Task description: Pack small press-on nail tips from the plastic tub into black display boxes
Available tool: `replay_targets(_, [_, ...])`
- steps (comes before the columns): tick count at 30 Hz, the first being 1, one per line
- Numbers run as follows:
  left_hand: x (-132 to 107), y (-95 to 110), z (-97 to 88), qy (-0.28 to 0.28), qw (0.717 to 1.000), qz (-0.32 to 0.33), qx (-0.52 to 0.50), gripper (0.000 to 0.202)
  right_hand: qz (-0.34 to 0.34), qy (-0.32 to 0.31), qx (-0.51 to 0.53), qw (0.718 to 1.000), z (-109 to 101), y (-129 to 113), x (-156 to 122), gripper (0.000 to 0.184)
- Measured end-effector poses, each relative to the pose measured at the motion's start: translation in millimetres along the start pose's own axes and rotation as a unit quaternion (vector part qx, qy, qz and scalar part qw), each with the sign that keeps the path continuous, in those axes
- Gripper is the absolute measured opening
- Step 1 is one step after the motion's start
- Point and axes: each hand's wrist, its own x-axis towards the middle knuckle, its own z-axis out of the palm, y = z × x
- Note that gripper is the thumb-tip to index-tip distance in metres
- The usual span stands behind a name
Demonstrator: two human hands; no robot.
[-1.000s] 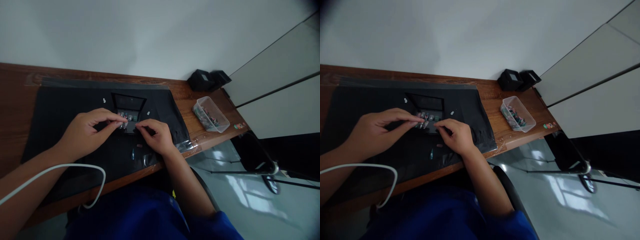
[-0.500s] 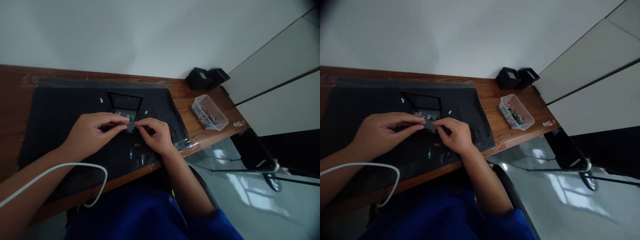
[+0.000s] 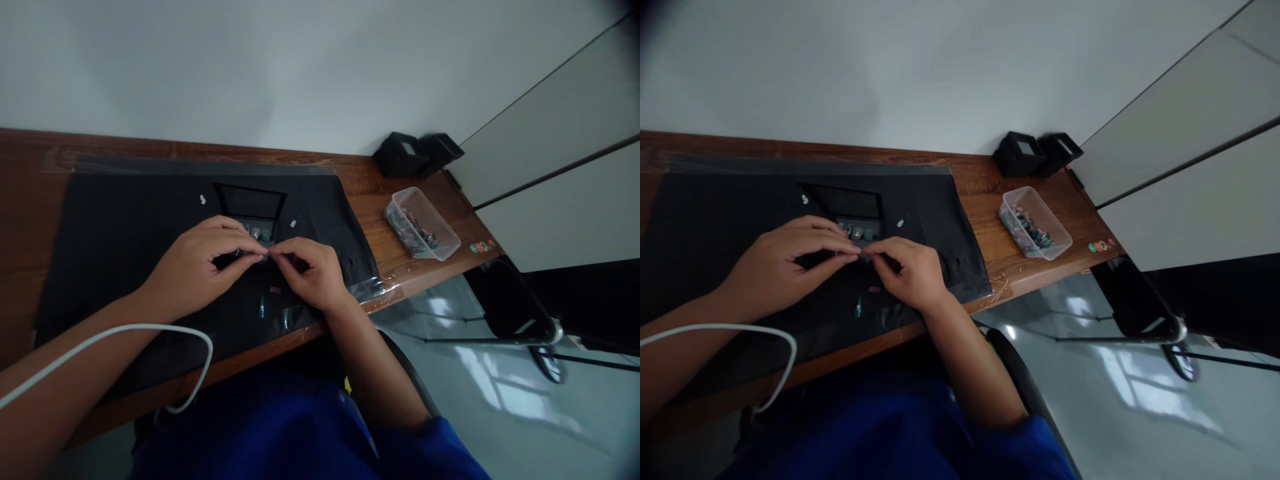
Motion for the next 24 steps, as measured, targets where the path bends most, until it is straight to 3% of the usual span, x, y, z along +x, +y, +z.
replay_targets(5, [0, -7, 3.9, -0.029, 0.999, -0.023, 0.001, 0.025, -0.010, -0.002, 0.004, 1.000, 0, 1, 1, 0.018])
replay_targets(11, [3, -20, 5.5, -0.017, 0.999, -0.015, 0.032, 0.026, -0.025, 0.018, 0.014, 0.999, 1, 2, 0, 0.015])
replay_targets(18, [4, -18, 5.8, -0.018, 0.999, 0.012, 0.047, 0.025, 0.009, 0.009, -0.007, 1.000, -1, 6, -3, 0.016])
replay_targets(24, [1, -21, 2.9, -0.008, 0.995, -0.017, 0.094, 0.024, 0.002, 0.016, -0.002, 1.000, -1, 6, -4, 0.016])
